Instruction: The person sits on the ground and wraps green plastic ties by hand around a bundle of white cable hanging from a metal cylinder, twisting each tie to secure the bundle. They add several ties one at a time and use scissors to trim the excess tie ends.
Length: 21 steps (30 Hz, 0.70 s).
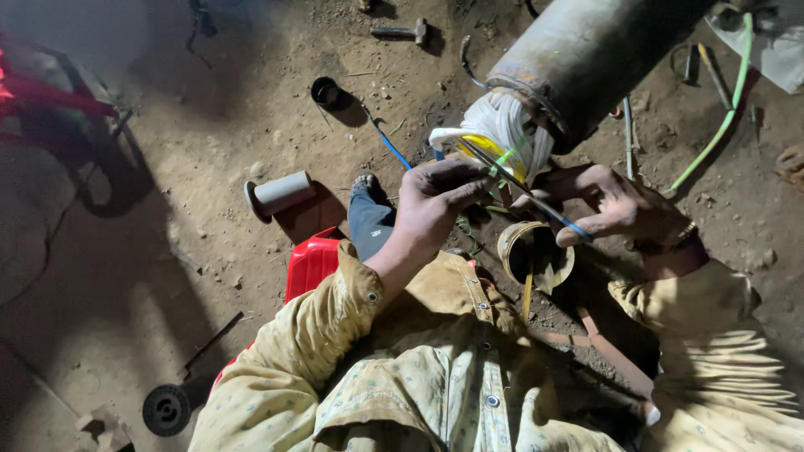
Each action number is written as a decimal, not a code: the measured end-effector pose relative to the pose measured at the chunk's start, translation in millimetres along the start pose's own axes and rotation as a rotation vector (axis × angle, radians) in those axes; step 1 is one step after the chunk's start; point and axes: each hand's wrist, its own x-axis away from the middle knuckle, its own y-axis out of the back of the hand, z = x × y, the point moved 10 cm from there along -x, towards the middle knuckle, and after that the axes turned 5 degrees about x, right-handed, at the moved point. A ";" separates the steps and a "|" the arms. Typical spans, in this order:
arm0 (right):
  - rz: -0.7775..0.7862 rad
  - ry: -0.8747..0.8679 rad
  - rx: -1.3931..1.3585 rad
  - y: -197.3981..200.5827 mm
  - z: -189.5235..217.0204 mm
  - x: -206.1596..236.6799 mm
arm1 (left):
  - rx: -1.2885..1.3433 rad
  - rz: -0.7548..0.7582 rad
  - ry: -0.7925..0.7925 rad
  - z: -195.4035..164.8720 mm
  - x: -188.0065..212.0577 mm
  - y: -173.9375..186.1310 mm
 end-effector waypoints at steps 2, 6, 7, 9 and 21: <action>-0.063 0.069 0.048 3.3 3.4 1.7 | 0.011 -0.016 0.029 2.2 0.4 1.9; 0.054 0.105 -0.455 -7.6 10.3 -0.3 | 0.096 -0.097 0.132 5.6 5.3 5.1; -0.027 0.323 -0.287 0.6 31.9 4.4 | 0.111 -0.097 0.128 2.1 6.8 4.8; -0.197 0.746 0.062 1.5 74.9 39.2 | 0.134 -0.095 0.126 -7.3 13.5 6.2; -1.981 -0.355 -0.548 -57.9 -90.8 472.9 | -0.220 -0.026 0.443 34.1 50.1 -35.2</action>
